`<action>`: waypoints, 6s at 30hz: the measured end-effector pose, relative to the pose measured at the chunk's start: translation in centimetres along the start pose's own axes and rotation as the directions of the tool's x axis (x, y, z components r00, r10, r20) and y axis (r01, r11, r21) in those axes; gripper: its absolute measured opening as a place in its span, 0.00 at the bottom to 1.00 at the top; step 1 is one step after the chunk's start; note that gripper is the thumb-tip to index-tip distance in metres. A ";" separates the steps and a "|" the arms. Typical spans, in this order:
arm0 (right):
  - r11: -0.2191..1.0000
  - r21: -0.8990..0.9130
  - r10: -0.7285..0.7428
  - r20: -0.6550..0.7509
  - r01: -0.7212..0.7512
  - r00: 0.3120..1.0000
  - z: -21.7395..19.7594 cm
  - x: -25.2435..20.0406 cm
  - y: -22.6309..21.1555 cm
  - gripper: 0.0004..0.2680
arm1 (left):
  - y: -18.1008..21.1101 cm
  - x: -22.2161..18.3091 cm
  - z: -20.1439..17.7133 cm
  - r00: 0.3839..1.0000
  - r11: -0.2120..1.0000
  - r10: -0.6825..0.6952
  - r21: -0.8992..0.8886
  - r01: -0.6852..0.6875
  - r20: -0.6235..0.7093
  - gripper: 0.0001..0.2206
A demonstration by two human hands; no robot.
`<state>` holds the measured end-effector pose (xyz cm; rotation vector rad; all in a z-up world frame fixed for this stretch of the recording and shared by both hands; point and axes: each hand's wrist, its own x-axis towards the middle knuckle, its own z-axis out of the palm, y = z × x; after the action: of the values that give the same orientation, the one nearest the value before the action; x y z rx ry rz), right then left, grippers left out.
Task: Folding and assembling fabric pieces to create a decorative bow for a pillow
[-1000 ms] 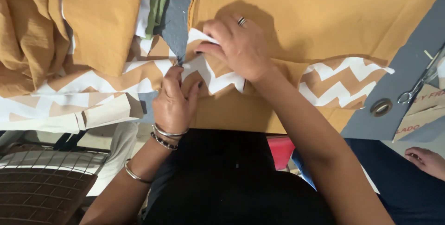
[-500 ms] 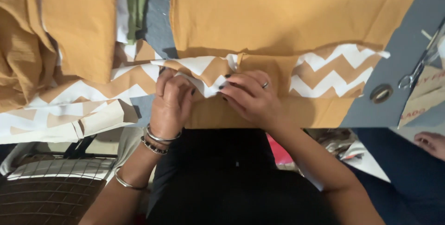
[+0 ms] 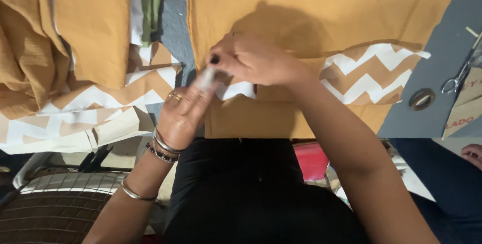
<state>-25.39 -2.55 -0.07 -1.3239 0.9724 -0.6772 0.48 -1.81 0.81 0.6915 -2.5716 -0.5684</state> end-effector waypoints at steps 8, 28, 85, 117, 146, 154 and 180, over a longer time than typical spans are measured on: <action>0.995 0.085 0.054 0.051 -0.059 0.997 -2.0 -0.7 -1.0 0.08 | 1.9 -1.3 0.3 0.862 0.732 -0.490 -0.476 0.487 0.128 0.21; 0.479 -0.868 -0.423 -0.358 -0.130 0.832 3.6 -0.4 4.1 0.05 | 3.1 -2.7 0.9 0.698 0.691 -0.632 -0.163 0.705 0.337 0.43; 0.850 0.083 0.213 -0.957 -0.520 0.196 6.2 -20.3 3.4 0.11 | 3.7 8.8 7.7 0.992 0.993 0.117 -0.040 -0.116 0.042 0.08; 0.547 -0.817 -0.444 -0.468 -0.182 0.764 1.6 -17.7 6.5 0.15 | 7.5 10.3 8.3 0.991 0.983 0.132 -0.128 -0.131 -0.008 0.17; 0.843 -0.200 0.168 -0.784 -0.500 0.598 -0.5 -22.8 2.7 0.06 | 9.9 12.6 11.2 0.891 0.889 0.447 -0.154 -0.432 0.080 0.07; 0.849 -0.227 0.049 -0.865 -0.476 0.500 -2.0 -22.3 0.9 0.08 | 9.9 13.1 10.9 0.885 0.885 0.451 -0.191 -0.425 0.116 0.10; 0.793 -0.165 0.065 -0.934 -0.586 0.350 -0.8 -29.6 0.0 0.07 | 10.7 10.6 15.0 0.934 0.934 0.356 0.024 -0.357 0.015 0.14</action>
<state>-39.83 22.71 5.67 -1.0214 2.4199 -0.8546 -19.23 5.04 -3.50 0.2153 -2.6284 -0.4187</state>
